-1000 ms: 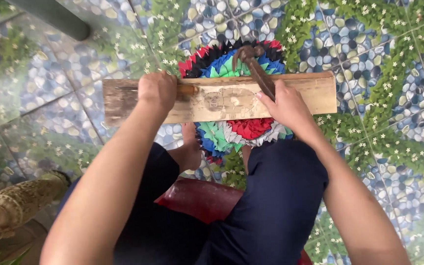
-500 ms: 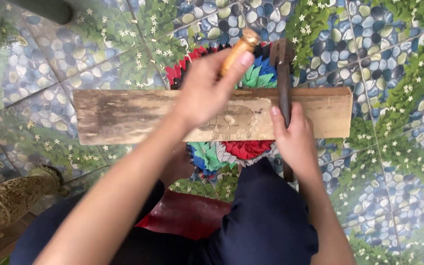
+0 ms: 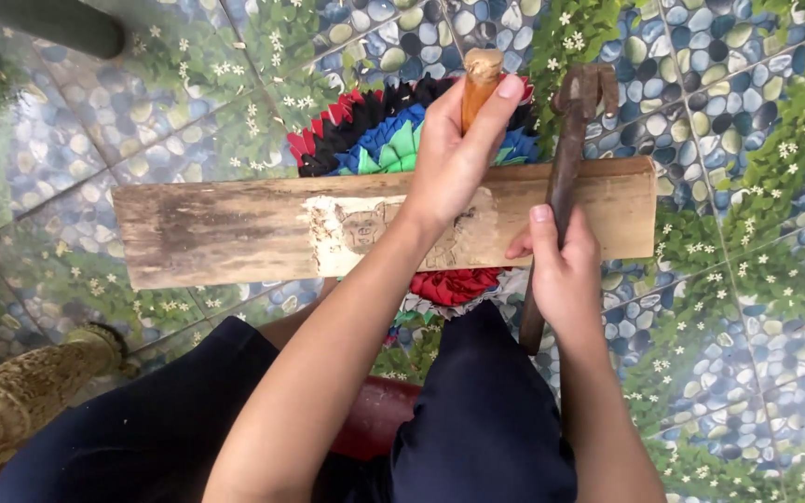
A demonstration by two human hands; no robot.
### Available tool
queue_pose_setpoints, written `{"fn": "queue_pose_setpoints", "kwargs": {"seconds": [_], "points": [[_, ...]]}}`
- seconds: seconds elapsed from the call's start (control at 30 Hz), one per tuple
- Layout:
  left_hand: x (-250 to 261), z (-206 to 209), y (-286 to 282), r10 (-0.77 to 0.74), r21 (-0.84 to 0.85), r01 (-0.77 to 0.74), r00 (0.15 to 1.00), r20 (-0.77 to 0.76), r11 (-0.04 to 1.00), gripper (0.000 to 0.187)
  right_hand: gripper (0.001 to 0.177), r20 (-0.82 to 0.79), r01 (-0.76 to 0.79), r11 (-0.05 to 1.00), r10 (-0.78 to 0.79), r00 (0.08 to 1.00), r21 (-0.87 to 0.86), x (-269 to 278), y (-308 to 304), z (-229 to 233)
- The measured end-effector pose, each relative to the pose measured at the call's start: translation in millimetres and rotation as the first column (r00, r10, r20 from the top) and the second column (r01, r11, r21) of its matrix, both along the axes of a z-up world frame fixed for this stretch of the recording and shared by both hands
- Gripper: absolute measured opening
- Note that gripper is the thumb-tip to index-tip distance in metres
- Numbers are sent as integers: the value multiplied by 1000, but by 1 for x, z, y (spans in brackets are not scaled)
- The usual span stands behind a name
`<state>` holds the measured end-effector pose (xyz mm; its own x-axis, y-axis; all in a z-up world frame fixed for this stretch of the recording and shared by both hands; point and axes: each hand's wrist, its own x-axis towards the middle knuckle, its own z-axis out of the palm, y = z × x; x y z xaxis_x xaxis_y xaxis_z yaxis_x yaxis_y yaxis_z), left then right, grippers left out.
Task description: Carving a design into a wooden board using a hammer and a small chisel.
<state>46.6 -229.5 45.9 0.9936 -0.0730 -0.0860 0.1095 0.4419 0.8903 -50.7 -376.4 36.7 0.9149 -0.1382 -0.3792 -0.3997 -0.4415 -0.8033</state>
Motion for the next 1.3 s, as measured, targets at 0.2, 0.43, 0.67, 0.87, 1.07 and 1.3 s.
{"fn": "queue_pose_setpoints", "kwargs": {"seconds": [0.2,0.43,0.67,0.87,1.07,1.3], "points": [[1,6,-5,-67,-45,67,998,-5,997,36,34,-21,-46,999,46,999,10,2,-2,-1],[-12,-7,0,-81,53,80,997,15,995,36,34,-22,-28,999,29,999,35,2,-2,-1],[-24,7,9,-1,250,-44,985,175,967,28,35,-24,-19,998,20,1000,67,2,-3,2],[-26,0,5,-47,286,-75,916,398,955,28,35,43,-10,995,6,999,97,1,-2,1],[-28,4,-7,-68,353,-146,846,529,924,34,20,98,-22,996,13,995,92,0,3,8],[-46,-19,-29,-111,482,-311,738,665,819,30,14,464,-78,994,31,885,82,-18,-29,-73]]}}
